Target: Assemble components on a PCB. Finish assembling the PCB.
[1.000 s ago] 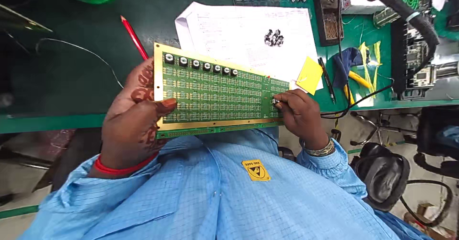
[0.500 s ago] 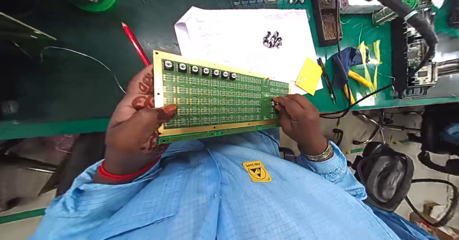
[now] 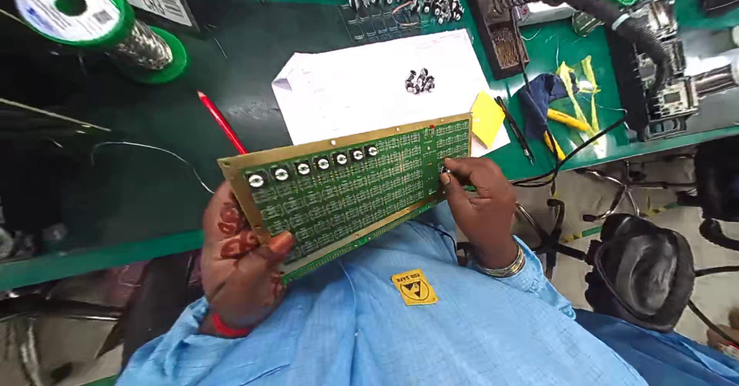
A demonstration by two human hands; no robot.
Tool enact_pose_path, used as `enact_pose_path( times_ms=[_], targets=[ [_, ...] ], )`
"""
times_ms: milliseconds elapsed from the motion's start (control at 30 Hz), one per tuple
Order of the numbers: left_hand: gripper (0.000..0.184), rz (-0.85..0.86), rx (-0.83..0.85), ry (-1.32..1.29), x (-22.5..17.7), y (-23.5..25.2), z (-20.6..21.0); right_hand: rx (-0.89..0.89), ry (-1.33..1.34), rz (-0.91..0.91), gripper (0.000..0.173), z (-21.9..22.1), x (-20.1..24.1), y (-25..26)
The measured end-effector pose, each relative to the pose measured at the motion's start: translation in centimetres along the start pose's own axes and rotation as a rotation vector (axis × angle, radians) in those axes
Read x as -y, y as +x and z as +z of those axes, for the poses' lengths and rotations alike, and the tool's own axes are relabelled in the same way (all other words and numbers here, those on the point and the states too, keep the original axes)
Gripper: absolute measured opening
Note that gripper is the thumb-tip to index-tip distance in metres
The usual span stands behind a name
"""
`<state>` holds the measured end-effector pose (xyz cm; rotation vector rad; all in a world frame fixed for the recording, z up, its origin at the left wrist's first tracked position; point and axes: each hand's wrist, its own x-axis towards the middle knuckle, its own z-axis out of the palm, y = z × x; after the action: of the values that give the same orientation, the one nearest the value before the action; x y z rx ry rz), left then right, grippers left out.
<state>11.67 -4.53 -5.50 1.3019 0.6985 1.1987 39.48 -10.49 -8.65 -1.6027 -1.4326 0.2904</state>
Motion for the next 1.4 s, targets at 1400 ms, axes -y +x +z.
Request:
enact_pose_path(
  times_ms=[1400],
  targets=[
    [0.060,0.279,0.159,0.157,1.1,-3.0,0.3,-0.309,0.335,0.152,0.008,1.3,0.7,-2.6]
  ],
)
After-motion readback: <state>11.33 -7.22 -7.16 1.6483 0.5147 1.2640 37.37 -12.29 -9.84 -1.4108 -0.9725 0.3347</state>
